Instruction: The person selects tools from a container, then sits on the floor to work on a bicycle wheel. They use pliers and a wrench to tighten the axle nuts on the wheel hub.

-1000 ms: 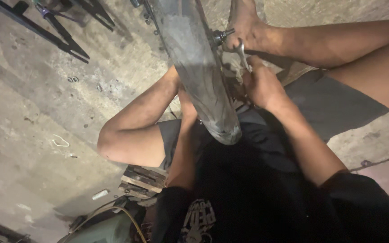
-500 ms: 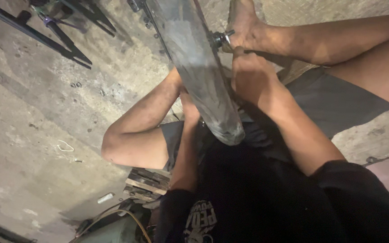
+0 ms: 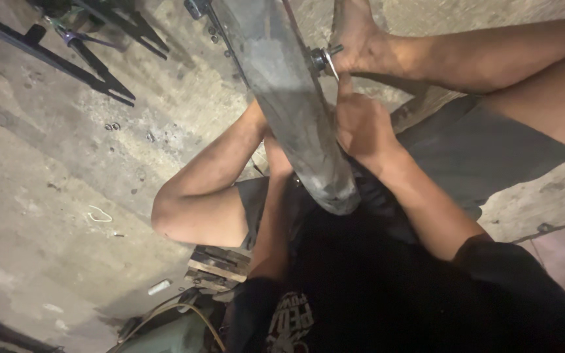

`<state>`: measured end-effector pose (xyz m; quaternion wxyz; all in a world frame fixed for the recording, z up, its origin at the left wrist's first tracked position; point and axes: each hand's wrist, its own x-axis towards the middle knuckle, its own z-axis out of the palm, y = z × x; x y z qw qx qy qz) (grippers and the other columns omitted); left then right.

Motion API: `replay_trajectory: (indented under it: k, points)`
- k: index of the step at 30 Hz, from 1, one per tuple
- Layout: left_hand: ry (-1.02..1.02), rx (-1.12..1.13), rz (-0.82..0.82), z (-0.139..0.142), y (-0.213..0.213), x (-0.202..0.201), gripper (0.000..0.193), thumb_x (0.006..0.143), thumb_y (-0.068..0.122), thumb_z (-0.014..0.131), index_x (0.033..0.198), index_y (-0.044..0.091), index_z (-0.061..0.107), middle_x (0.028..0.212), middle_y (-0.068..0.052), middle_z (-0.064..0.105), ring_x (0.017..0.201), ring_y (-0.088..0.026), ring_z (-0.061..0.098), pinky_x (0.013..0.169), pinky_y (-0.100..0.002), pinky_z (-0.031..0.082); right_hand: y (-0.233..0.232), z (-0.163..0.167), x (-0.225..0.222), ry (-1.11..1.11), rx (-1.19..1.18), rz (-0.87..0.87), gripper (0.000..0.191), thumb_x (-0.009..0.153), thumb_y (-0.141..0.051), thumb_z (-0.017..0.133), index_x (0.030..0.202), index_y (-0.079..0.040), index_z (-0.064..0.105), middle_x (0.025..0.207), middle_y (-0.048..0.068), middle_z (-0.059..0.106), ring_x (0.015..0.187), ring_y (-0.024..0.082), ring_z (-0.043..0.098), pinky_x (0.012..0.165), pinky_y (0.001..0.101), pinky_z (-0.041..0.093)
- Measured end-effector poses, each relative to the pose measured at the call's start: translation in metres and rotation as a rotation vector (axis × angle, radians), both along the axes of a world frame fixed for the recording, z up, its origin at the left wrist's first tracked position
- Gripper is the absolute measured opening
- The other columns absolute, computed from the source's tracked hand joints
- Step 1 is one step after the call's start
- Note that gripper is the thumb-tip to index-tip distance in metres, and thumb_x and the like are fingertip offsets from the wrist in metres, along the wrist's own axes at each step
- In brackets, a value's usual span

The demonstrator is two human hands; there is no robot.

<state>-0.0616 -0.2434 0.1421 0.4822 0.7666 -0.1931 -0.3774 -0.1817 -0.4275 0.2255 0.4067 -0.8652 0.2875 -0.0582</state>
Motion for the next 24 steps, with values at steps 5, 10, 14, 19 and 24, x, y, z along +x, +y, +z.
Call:
replay_trajectory:
  k: [5,10,14,19,24]
  points:
    - [-0.104,0.08,-0.145,-0.02,0.012,-0.004,0.03,0.091,0.016,0.073,0.114,-0.002,0.067,0.111,-0.01,0.074,0.1,-0.023,0.069,0.091,-0.037,0.056,0.007,0.001,-0.017,-0.014,0.506,-0.225,0.019,0.094,-0.001,0.064,0.104,0.006,0.05,0.075,0.019,0.051,0.066,0.036,0.051,0.059,0.0422,0.042]
    - [-0.018,0.116,0.006,-0.039,0.02,-0.008,0.026,0.095,0.009,0.068,0.117,-0.003,0.062,0.11,-0.011,0.07,0.099,-0.022,0.065,0.086,-0.037,0.054,0.002,0.003,-0.003,0.17,0.015,-0.041,0.066,0.087,-0.006,0.061,0.147,0.01,0.037,0.088,0.025,0.067,0.079,0.045,0.065,0.067,0.0515,0.051]
    - [0.153,-0.008,0.186,-0.053,0.027,-0.013,0.023,0.103,0.008,0.059,0.123,-0.003,0.061,0.116,-0.011,0.069,0.102,-0.021,0.065,0.088,-0.036,0.056,0.001,0.005,0.003,0.184,0.107,-0.086,0.064,0.09,-0.006,0.058,0.147,0.012,0.034,0.082,0.028,0.066,0.077,0.048,0.065,0.064,0.0529,0.052]
    - [0.562,-0.176,0.375,-0.064,0.042,-0.021,0.037,0.106,0.009,0.05,0.141,-0.002,0.048,0.135,-0.014,0.061,0.117,-0.023,0.062,0.097,-0.039,0.055,0.001,0.006,0.001,0.101,0.226,-0.164,0.049,0.098,-0.003,0.054,0.145,0.009,0.042,0.078,0.029,0.064,0.075,0.049,0.065,0.066,0.0558,0.048]
    - [0.81,-0.397,0.5,-0.072,0.045,-0.022,0.041,0.111,0.015,0.041,0.148,-0.001,0.044,0.143,-0.015,0.057,0.126,-0.025,0.059,0.106,-0.04,0.052,0.005,0.011,0.001,-0.08,0.195,-0.202,0.045,0.102,0.0,0.052,0.145,0.007,0.041,0.085,0.032,0.063,0.078,0.05,0.064,0.07,0.0555,0.049]
